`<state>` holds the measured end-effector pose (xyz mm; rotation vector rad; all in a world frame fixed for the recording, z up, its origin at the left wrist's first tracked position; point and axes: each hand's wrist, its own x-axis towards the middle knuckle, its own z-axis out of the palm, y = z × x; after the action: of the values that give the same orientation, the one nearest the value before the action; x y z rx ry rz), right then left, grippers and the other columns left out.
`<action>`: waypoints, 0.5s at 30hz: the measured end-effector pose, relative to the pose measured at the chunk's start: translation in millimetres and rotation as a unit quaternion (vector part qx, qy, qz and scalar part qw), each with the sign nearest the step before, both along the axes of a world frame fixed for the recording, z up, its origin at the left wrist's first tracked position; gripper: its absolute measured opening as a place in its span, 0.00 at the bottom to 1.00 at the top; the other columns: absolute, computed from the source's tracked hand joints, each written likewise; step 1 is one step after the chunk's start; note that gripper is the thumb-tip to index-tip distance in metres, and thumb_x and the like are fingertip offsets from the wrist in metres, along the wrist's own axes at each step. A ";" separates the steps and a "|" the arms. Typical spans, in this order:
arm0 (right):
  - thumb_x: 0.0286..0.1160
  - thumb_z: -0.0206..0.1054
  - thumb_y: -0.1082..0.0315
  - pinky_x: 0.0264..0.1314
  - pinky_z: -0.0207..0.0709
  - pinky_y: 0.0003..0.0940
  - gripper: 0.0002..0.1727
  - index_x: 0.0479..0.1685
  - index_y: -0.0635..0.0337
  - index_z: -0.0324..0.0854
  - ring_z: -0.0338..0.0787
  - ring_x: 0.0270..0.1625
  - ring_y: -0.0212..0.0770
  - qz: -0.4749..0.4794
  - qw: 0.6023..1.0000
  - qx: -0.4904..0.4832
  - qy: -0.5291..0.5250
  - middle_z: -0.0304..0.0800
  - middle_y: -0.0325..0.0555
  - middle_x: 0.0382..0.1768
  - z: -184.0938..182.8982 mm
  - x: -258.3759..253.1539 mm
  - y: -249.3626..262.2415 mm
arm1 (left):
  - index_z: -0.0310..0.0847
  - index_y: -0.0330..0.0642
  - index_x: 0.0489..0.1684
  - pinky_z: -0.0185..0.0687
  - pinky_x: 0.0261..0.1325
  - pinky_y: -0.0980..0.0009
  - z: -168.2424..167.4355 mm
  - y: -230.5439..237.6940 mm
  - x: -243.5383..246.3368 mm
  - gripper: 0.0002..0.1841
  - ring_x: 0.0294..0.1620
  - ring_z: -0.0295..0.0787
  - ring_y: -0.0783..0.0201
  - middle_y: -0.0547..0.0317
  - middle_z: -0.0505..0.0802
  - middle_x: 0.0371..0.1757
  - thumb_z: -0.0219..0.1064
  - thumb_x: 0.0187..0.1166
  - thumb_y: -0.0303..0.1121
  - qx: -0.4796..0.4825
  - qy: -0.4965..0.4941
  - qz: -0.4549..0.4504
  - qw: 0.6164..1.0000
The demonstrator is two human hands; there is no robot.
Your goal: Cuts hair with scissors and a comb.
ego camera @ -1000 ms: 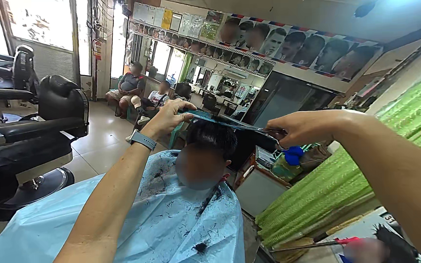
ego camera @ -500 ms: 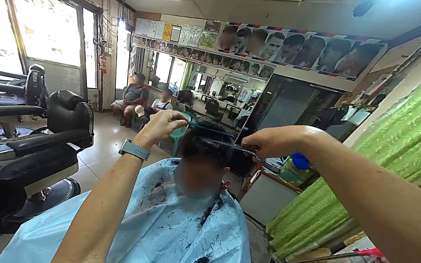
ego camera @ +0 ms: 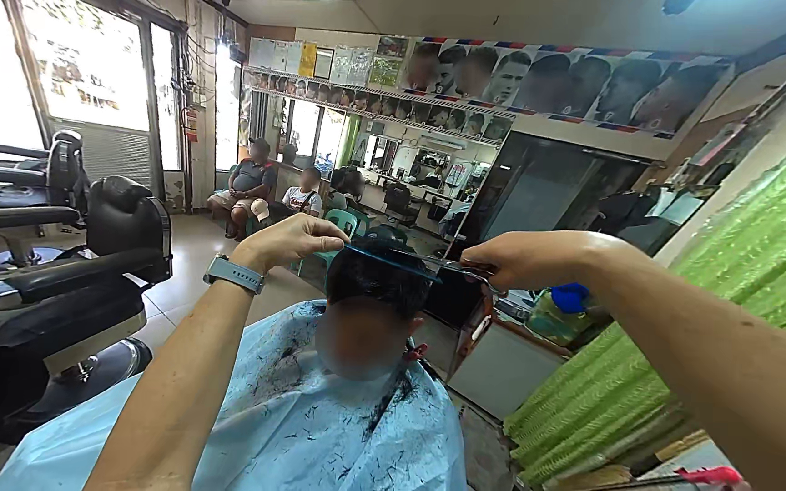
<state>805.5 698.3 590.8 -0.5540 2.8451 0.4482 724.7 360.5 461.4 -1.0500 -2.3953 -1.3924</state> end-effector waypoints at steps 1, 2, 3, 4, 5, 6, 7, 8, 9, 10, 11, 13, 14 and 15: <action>0.76 0.72 0.77 0.43 0.87 0.39 0.09 0.50 0.59 0.83 0.91 0.33 0.38 -0.004 1.000 -0.010 -0.009 0.92 0.43 0.34 3.3 3.9 5.8 | 0.92 0.48 0.54 0.81 0.61 0.67 -2.5 3.4 -6.2 0.11 0.53 0.89 0.74 0.65 0.95 0.50 0.66 0.86 0.38 -0.007 0.002 0.018 1.000; 0.76 0.72 0.77 0.43 0.88 0.39 0.09 0.51 0.59 0.83 0.92 0.33 0.38 -0.012 1.000 -0.012 -0.018 0.92 0.43 0.35 7.6 7.5 11.3 | 0.92 0.48 0.55 0.81 0.62 0.66 -5.4 6.8 -13.5 0.11 0.54 0.89 0.74 0.65 0.95 0.52 0.66 0.86 0.38 -0.005 0.014 0.034 0.999; 0.76 0.72 0.77 0.44 0.88 0.38 0.09 0.51 0.58 0.83 0.91 0.34 0.38 -0.023 0.999 -0.004 -0.027 0.92 0.42 0.36 13.1 11.3 16.0 | 0.91 0.48 0.56 0.82 0.64 0.66 -8.0 10.6 -21.0 0.11 0.55 0.89 0.73 0.64 0.95 0.53 0.66 0.86 0.38 0.002 0.031 0.047 0.998; 0.77 0.71 0.76 0.44 0.85 0.37 0.10 0.52 0.56 0.83 0.90 0.36 0.37 -0.035 0.999 0.009 -0.037 0.91 0.41 0.37 19.3 14.6 20.4 | 0.91 0.47 0.57 0.81 0.66 0.65 -10.2 14.4 -27.9 0.11 0.58 0.88 0.71 0.62 0.94 0.56 0.67 0.86 0.38 0.013 0.046 0.056 0.997; 0.77 0.71 0.75 0.44 0.83 0.38 0.10 0.53 0.55 0.84 0.88 0.37 0.37 -0.041 0.998 0.014 -0.041 0.90 0.40 0.38 24.4 14.7 27.8 | 0.90 0.48 0.58 0.81 0.68 0.63 -11.1 17.8 -33.0 0.12 0.60 0.87 0.69 0.60 0.92 0.58 0.67 0.86 0.38 0.020 0.061 0.067 0.996; 0.77 0.72 0.74 0.45 0.83 0.39 0.09 0.52 0.53 0.84 0.88 0.38 0.37 -0.049 0.998 0.009 -0.038 0.90 0.40 0.38 28.3 12.5 36.5 | 0.90 0.48 0.59 0.79 0.70 0.59 -11.0 20.2 -37.9 0.12 0.63 0.86 0.66 0.58 0.91 0.60 0.67 0.85 0.39 0.023 0.079 0.076 0.994; 0.77 0.73 0.73 0.47 0.83 0.40 0.10 0.52 0.53 0.84 0.89 0.39 0.37 -0.059 0.998 0.007 -0.036 0.90 0.40 0.39 31.6 10.7 42.7 | 0.90 0.48 0.60 0.78 0.71 0.56 -9.9 22.2 -42.1 0.13 0.65 0.85 0.63 0.56 0.90 0.61 0.67 0.85 0.39 0.025 0.098 0.086 0.991; 0.76 0.74 0.71 0.47 0.83 0.40 0.10 0.52 0.52 0.84 0.88 0.39 0.37 -0.065 0.997 0.006 -0.031 0.90 0.39 0.38 33.6 6.9 49.8 | 0.90 0.49 0.61 0.76 0.72 0.54 -8.6 24.0 -45.6 0.14 0.66 0.84 0.61 0.55 0.90 0.61 0.68 0.84 0.40 0.026 0.116 0.093 0.989; 0.75 0.76 0.68 0.45 0.82 0.39 0.11 0.52 0.52 0.83 0.87 0.38 0.36 -0.073 0.997 0.007 -0.026 0.88 0.39 0.36 34.1 2.3 54.9 | 0.90 0.50 0.62 0.74 0.74 0.51 -6.9 25.1 -47.5 0.14 0.68 0.82 0.59 0.55 0.90 0.61 0.68 0.84 0.41 0.022 0.125 0.099 0.987; 0.74 0.78 0.65 0.44 0.80 0.39 0.13 0.51 0.53 0.82 0.85 0.37 0.36 -0.087 0.996 0.007 -0.020 0.87 0.39 0.34 33.8 -0.8 55.7 | 0.89 0.51 0.63 0.72 0.75 0.48 -4.9 25.8 -48.4 0.15 0.70 0.81 0.58 0.56 0.89 0.62 0.68 0.83 0.42 0.015 0.128 0.106 0.986; 0.73 0.79 0.63 0.43 0.79 0.40 0.14 0.51 0.54 0.82 0.84 0.36 0.37 -0.100 0.995 0.003 -0.018 0.85 0.40 0.33 33.5 -2.2 52.9 | 0.89 0.53 0.64 0.71 0.75 0.47 -3.1 26.3 -48.9 0.15 0.71 0.80 0.58 0.56 0.89 0.62 0.68 0.83 0.42 0.010 0.130 0.108 0.986; 0.72 0.79 0.64 0.44 0.78 0.41 0.14 0.50 0.55 0.82 0.83 0.36 0.37 -0.105 0.994 -0.007 -0.020 0.84 0.41 0.33 32.8 -7.3 45.7 | 0.89 0.53 0.64 0.73 0.73 0.47 0.1 27.0 -48.8 0.16 0.69 0.81 0.58 0.57 0.89 0.61 0.68 0.83 0.42 0.009 0.134 0.109 0.985; 0.72 0.79 0.65 0.43 0.77 0.41 0.13 0.49 0.55 0.82 0.83 0.36 0.38 -0.094 0.995 -0.012 -0.023 0.84 0.42 0.33 32.1 -12.8 43.3 | 0.89 0.53 0.64 0.73 0.72 0.49 1.2 26.9 -48.2 0.15 0.68 0.81 0.59 0.57 0.89 0.61 0.68 0.83 0.42 0.009 0.135 0.107 0.985; 0.72 0.79 0.64 0.42 0.78 0.41 0.12 0.47 0.54 0.82 0.83 0.35 0.37 -0.078 0.996 -0.016 -0.026 0.85 0.40 0.32 31.1 -20.6 43.0 | 0.89 0.53 0.64 0.74 0.71 0.50 2.0 26.8 -47.5 0.15 0.67 0.82 0.59 0.57 0.89 0.60 0.68 0.84 0.42 0.009 0.136 0.106 0.985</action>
<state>784.9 741.4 621.8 -0.3403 2.8231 0.3546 677.2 387.4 463.4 -0.8857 -2.2167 -1.1191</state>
